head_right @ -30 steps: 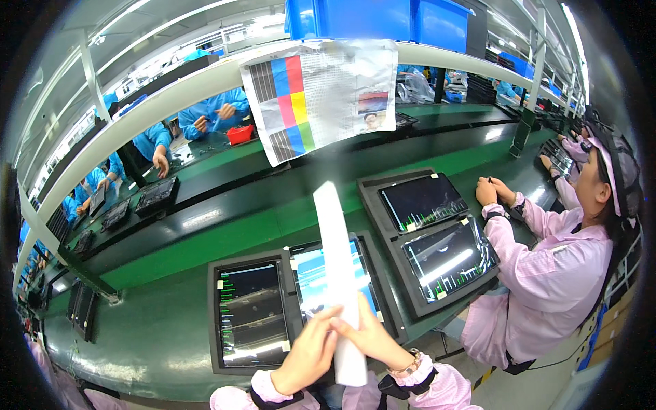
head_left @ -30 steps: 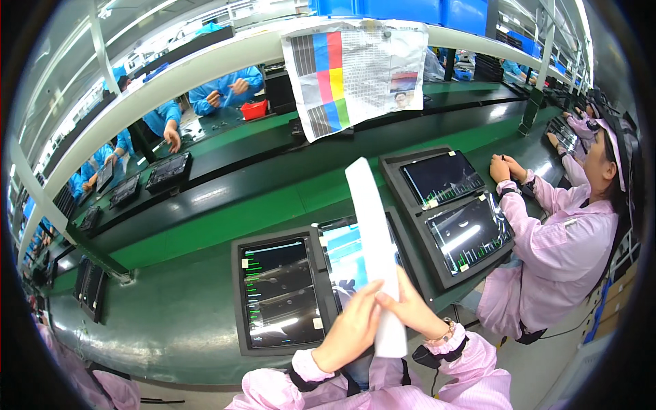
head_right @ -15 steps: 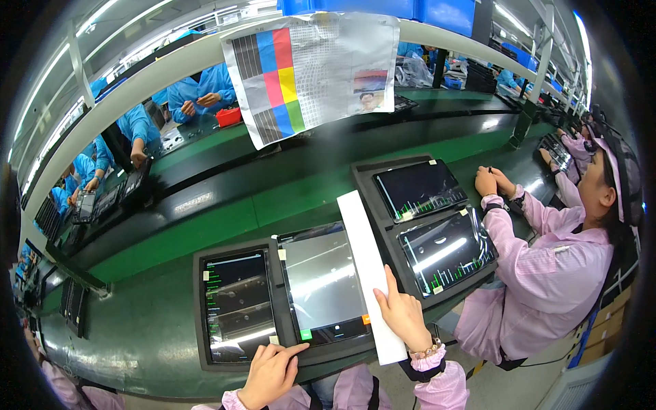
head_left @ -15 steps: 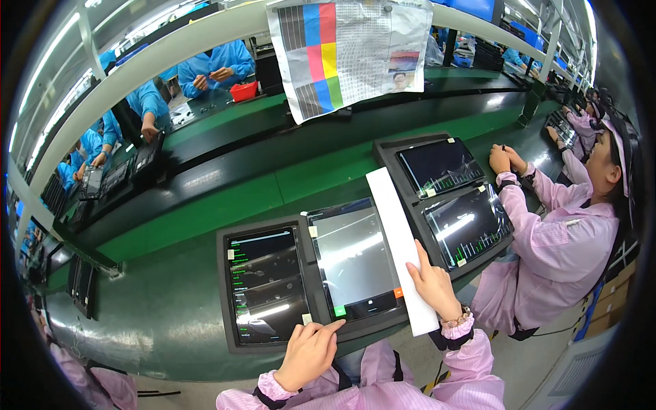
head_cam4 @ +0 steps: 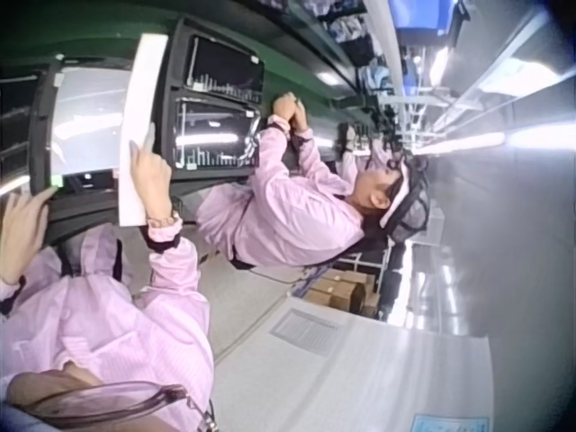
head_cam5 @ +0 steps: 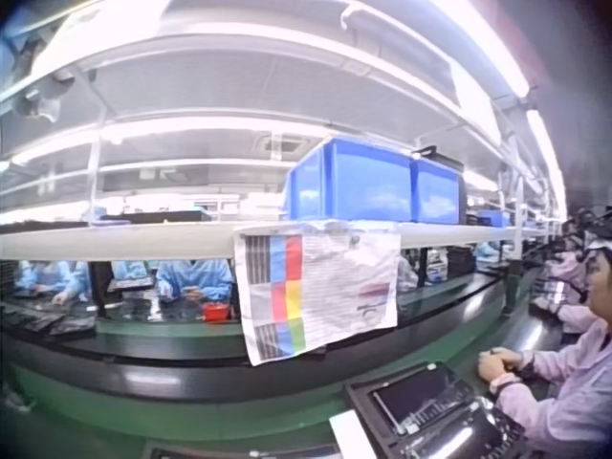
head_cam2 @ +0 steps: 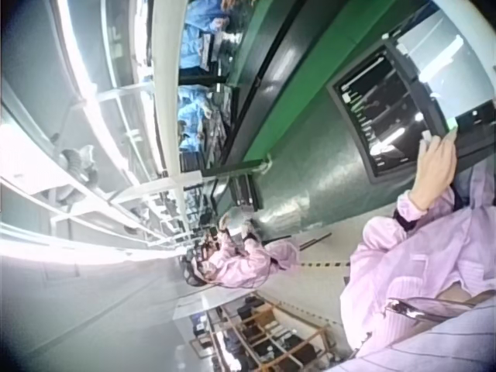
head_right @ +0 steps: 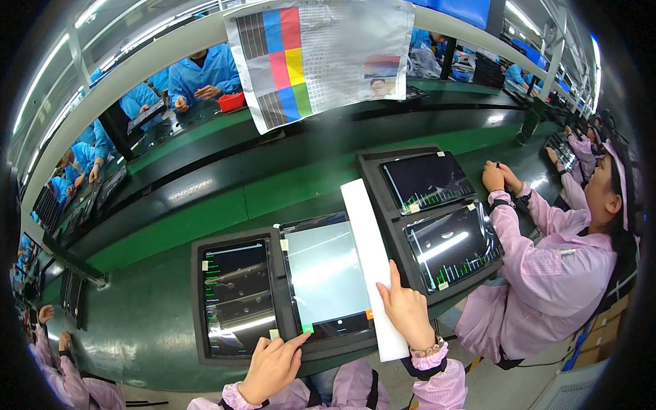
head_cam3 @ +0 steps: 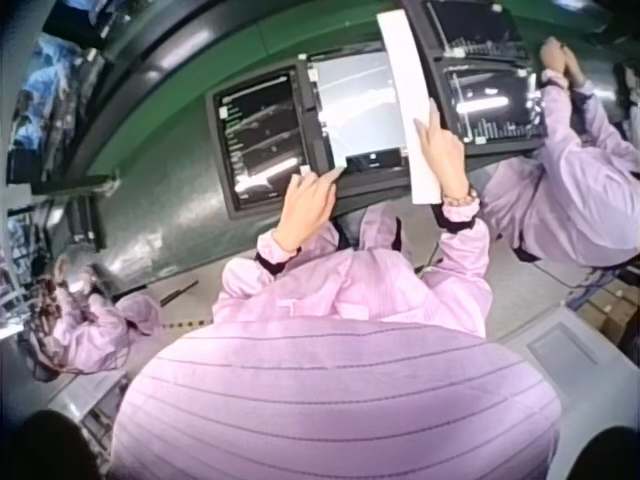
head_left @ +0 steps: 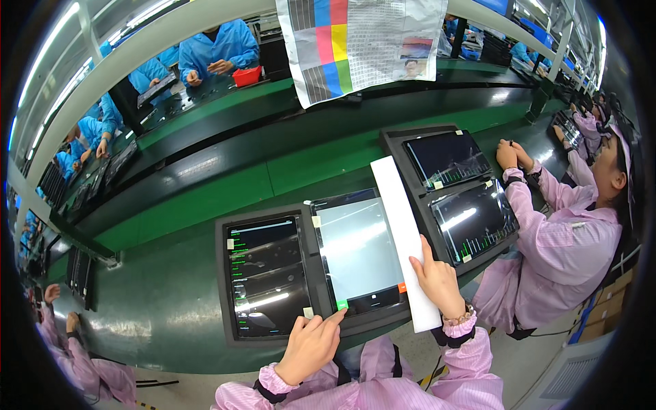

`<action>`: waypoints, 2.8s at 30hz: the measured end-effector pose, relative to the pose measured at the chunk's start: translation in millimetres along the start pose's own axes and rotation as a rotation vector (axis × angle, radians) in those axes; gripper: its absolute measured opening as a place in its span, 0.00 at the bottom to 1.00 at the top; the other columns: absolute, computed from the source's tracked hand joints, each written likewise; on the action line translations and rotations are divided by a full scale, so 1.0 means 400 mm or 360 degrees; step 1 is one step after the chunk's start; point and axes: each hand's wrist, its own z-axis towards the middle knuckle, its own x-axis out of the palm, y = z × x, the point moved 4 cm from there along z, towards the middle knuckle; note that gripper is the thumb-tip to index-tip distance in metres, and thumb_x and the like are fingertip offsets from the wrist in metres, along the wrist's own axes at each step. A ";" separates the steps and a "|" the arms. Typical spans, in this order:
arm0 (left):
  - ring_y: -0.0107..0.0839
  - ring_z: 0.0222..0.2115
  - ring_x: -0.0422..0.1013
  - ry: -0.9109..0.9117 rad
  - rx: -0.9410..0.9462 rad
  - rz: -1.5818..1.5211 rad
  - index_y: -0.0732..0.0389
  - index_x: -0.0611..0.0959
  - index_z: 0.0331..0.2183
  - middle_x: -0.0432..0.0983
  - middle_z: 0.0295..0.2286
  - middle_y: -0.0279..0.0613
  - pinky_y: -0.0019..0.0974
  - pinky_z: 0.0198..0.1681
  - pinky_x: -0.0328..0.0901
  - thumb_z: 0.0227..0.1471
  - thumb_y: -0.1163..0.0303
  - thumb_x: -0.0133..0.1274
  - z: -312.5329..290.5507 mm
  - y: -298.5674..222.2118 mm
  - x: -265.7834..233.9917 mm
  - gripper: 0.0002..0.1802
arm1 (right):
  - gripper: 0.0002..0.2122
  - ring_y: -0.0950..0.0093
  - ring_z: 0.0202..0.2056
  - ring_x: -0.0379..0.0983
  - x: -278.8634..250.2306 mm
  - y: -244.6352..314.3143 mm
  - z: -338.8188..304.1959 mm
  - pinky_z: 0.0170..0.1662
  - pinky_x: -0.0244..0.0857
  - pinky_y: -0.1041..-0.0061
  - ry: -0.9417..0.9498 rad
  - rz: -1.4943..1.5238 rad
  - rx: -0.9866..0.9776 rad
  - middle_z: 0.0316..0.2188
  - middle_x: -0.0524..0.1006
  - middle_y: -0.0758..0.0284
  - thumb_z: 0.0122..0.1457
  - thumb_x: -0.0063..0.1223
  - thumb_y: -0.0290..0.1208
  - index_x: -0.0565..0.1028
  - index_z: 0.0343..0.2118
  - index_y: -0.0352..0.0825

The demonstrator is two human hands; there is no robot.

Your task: Checking tablet hardware and software functions on an industrial assembly line.

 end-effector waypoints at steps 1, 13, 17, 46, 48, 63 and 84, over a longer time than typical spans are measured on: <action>0.30 0.23 0.64 -0.0005 0.0004 -0.0052 0.58 0.74 0.49 0.67 0.19 0.34 0.33 0.31 0.55 0.49 0.74 0.51 0.001 0.000 0.001 0.22 | 0.26 0.56 0.16 0.72 -0.001 -0.001 -0.002 0.20 0.65 0.59 0.0031 -0.0034 0.0018 0.13 0.73 0.55 0.60 0.45 0.40 0.57 0.57 0.28; 0.27 0.19 0.68 0.0032 0.0105 -0.0026 0.69 0.68 0.40 0.70 0.50 0.41 0.27 0.27 0.60 0.48 0.59 0.58 -0.014 0.005 0.040 0.26 | 0.24 0.53 0.17 0.72 -0.004 -0.001 -0.009 0.21 0.65 0.57 0.0063 -0.0010 0.0081 0.13 0.73 0.53 0.61 0.44 0.40 0.59 0.55 0.30; 0.24 0.17 0.65 -0.0012 0.0138 0.0085 0.69 0.70 0.40 0.70 0.50 0.41 0.25 0.26 0.60 0.48 0.55 0.57 -0.017 0.006 0.052 0.28 | 0.23 0.51 0.20 0.72 -0.002 -0.001 -0.010 0.24 0.65 0.55 0.0079 0.0061 0.0137 0.16 0.73 0.51 0.61 0.44 0.40 0.60 0.54 0.31; 0.32 0.18 0.68 -0.0066 -0.0131 0.0110 0.70 0.64 0.37 0.61 0.55 0.55 0.28 0.23 0.63 0.39 0.55 0.65 -0.022 0.025 0.037 0.35 | 0.20 0.49 0.24 0.71 0.030 0.006 0.001 0.25 0.62 0.60 -0.0003 0.0389 0.0237 0.17 0.71 0.46 0.60 0.47 0.42 0.70 0.24 0.24; 0.32 0.17 0.67 -0.0064 -0.0169 0.0126 0.70 0.64 0.37 0.60 0.55 0.55 0.27 0.22 0.63 0.38 0.54 0.65 -0.026 0.031 0.037 0.36 | 0.21 0.49 0.22 0.72 0.040 0.010 0.000 0.24 0.63 0.59 -0.0025 0.0359 0.0196 0.16 0.71 0.46 0.60 0.47 0.43 0.70 0.23 0.24; 0.41 0.24 0.72 -0.0319 -0.0449 0.0195 0.68 0.67 0.37 0.61 0.53 0.50 0.35 0.27 0.66 0.30 0.55 0.69 -0.055 0.150 -0.047 0.38 | 0.21 0.51 0.24 0.72 0.089 0.121 0.089 0.26 0.64 0.62 0.0174 0.0689 0.0018 0.18 0.72 0.47 0.59 0.48 0.44 0.73 0.25 0.25; 0.44 0.36 0.67 -0.0864 -0.0976 0.0844 0.63 0.73 0.32 0.67 0.34 0.45 0.44 0.35 0.57 0.36 0.56 0.65 0.137 0.650 -0.221 0.27 | 0.18 0.84 0.36 0.69 0.209 0.148 -0.038 0.40 0.64 0.83 0.0417 0.1901 0.0374 0.36 0.76 0.70 0.64 0.44 0.37 0.71 0.47 0.26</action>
